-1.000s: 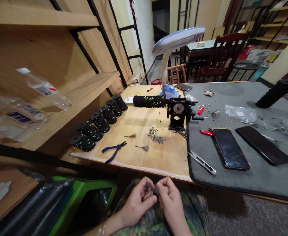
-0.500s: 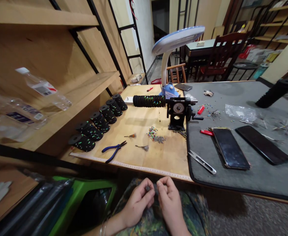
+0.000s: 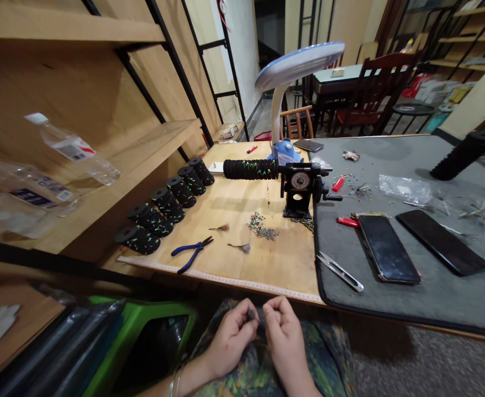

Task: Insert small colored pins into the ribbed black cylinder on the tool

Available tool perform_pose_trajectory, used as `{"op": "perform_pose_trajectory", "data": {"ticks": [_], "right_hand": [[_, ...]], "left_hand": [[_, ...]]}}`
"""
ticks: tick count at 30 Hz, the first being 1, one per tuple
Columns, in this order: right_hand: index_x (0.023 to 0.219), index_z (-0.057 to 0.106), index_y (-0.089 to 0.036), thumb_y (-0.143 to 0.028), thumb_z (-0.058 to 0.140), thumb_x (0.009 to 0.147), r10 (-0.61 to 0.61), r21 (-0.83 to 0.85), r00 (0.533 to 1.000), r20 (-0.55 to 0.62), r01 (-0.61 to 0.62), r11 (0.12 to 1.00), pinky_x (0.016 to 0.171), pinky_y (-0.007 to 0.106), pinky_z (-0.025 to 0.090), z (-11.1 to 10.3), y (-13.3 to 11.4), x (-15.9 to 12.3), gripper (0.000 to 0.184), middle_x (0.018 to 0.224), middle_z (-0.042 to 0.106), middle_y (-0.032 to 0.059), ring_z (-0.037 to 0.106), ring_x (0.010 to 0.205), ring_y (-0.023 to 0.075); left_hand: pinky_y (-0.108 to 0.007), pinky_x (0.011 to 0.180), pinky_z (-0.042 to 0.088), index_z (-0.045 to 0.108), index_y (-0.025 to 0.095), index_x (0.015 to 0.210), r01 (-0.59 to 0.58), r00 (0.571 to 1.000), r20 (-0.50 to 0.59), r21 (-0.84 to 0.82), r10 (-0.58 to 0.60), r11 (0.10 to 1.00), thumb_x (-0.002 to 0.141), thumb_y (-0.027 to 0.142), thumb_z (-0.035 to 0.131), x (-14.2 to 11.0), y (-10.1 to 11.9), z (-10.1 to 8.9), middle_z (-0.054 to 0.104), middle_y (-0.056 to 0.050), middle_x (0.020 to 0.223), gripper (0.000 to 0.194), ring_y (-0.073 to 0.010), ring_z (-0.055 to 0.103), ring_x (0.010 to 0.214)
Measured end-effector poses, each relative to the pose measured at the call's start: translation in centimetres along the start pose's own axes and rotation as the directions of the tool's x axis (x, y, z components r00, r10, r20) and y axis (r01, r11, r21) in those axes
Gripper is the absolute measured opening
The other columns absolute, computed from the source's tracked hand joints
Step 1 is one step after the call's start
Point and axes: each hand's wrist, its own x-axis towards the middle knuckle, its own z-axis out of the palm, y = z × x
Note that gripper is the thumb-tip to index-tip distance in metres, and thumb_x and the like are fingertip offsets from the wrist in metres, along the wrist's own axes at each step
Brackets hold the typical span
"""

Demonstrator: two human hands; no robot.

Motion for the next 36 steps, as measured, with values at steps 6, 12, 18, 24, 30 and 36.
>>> {"op": "perform_pose_trajectory", "data": {"ticks": [6,12,18,24,30,36], "right_hand": [[0.073,0.048,-0.021,-0.073,0.062,0.071,-0.008,-0.004,1.0,-0.009,0.008,1.0,0.039,0.018,0.016,0.0,0.3,0.1,0.053,0.044,0.028,-0.0146,0.023,0.038,0.0051],[0.074,0.048,-0.022,-0.072,0.062,0.071,-0.009,0.01,1.0,-0.019,0.009,1.0,0.039,0.018,0.016,0.1,0.5,0.1,0.053,0.044,0.028,-0.0144,0.022,0.038,0.0054],[0.075,0.048,-0.021,-0.071,0.062,0.073,-0.023,0.004,1.0,-0.022,0.023,1.0,0.039,0.018,0.017,0.0,0.8,0.2,0.052,0.045,0.029,-0.0143,0.023,0.039,0.0055],[0.073,0.047,-0.022,-0.072,0.062,0.072,-0.022,0.006,1.0,0.0,0.022,1.0,0.04,0.018,0.017,0.2,0.7,0.1,0.052,0.046,0.029,-0.0144,0.022,0.04,0.0057],[0.074,0.048,-0.022,-0.068,0.059,0.077,-0.028,-0.038,0.999,0.043,0.029,0.999,0.041,0.02,0.018,-0.1,0.8,0.1,0.047,0.048,0.028,-0.0136,0.022,0.042,0.0072],[0.079,0.06,-0.019,-0.048,0.055,0.085,-0.129,-0.326,0.978,0.163,0.176,0.929,0.049,0.022,0.027,-1.2,0.4,0.1,0.03,0.057,0.041,-0.0074,0.035,0.051,0.0107]], "left_hand": [[-0.023,0.06,0.035,0.046,0.019,0.071,0.004,0.998,-0.06,0.027,-0.003,1.0,0.08,0.019,0.052,0.2,0.6,0.2,0.044,0.003,0.067,0.01,-0.0126,0.04,0.064],[-0.024,0.06,0.035,0.046,0.018,0.071,0.022,0.998,-0.061,0.036,-0.02,0.999,0.081,0.021,0.053,0.1,0.7,0.3,0.045,0.003,0.066,0.012,-0.0129,0.041,0.064],[-0.024,0.061,0.035,0.047,0.018,0.072,0.004,0.999,-0.049,0.047,-0.002,0.999,0.083,0.022,0.05,0.0,0.4,0.2,0.045,0.003,0.067,0.012,-0.0131,0.042,0.065],[-0.023,0.059,0.036,0.05,0.017,0.07,0.02,0.996,-0.087,0.058,-0.015,0.998,0.079,0.022,0.054,0.1,1.0,0.3,0.048,0.002,0.065,0.011,-0.0128,0.044,0.063],[-0.023,0.058,0.036,0.059,0.015,0.07,0.018,0.994,-0.111,0.132,-0.003,0.991,0.08,0.026,0.056,0.3,1.7,0.0,0.052,0.001,0.063,0.015,-0.013,0.045,0.061],[-0.023,0.06,0.039,0.062,0.016,0.079,-0.031,0.99,-0.131,0.144,0.05,0.989,0.086,0.026,0.054,0.2,2.6,-0.9,0.06,-0.001,0.069,0.015,-0.0144,0.053,0.065]]}}
